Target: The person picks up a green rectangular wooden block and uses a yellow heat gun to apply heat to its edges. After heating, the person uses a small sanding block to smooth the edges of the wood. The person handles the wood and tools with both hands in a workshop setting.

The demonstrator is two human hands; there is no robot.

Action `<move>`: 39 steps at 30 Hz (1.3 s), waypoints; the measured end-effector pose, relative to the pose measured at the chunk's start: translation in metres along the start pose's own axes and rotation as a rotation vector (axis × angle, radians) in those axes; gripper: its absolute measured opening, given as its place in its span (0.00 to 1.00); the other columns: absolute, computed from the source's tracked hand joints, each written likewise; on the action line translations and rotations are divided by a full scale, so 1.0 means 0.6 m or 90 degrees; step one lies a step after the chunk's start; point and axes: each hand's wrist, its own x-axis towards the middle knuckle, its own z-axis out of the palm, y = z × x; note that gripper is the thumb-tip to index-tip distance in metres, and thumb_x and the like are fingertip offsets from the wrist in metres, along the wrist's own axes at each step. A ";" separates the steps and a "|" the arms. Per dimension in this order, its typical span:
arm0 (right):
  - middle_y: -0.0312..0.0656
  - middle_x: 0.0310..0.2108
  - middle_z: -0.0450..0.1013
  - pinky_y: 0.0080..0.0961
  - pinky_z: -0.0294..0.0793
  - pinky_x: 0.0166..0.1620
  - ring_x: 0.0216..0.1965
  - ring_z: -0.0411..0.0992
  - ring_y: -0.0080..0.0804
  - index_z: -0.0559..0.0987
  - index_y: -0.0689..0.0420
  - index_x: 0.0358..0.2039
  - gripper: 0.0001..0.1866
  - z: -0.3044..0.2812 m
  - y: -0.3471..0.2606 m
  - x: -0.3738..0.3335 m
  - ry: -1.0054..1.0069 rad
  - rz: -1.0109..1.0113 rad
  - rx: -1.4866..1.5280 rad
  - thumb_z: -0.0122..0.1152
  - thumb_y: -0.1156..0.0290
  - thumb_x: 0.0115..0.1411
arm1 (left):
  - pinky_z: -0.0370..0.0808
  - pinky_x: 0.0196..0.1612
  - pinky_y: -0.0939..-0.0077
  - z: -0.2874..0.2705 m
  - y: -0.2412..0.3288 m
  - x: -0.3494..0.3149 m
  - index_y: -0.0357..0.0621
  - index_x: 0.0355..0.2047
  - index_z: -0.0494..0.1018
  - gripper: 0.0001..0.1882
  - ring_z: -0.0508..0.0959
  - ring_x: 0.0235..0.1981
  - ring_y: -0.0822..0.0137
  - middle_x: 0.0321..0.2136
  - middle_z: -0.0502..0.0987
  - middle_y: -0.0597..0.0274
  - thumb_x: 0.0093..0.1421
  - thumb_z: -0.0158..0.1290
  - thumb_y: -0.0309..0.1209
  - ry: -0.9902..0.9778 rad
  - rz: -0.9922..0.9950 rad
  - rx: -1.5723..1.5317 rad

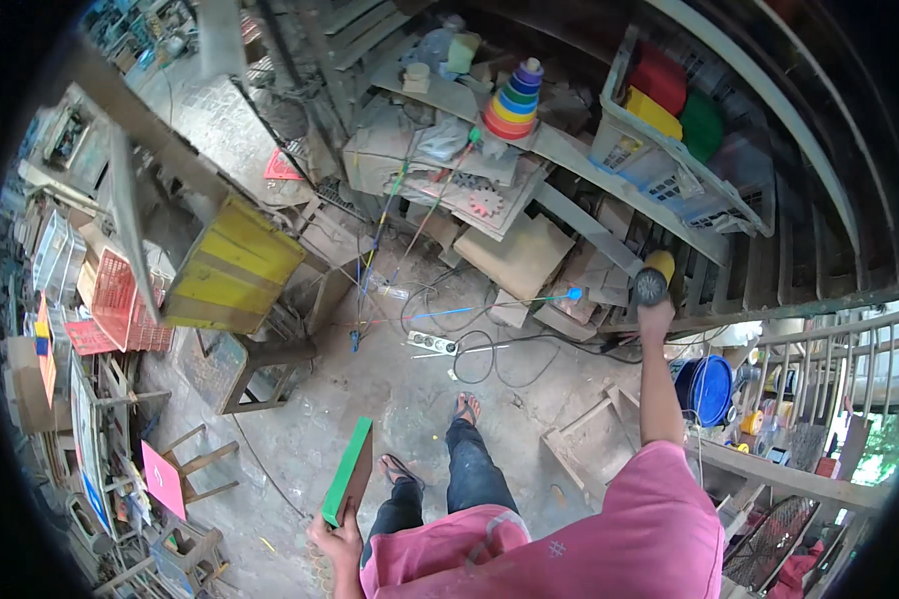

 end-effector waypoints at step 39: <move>0.45 0.33 0.77 0.27 0.76 0.37 0.32 0.76 0.34 0.73 0.64 0.51 0.23 -0.667 -0.693 -0.790 -0.723 -0.785 0.424 0.69 0.77 0.55 | 0.80 0.51 0.63 -0.519 -0.336 -0.036 0.37 0.48 0.78 0.26 0.83 0.47 0.53 0.44 0.82 0.50 0.44 0.63 0.17 0.413 0.289 -0.044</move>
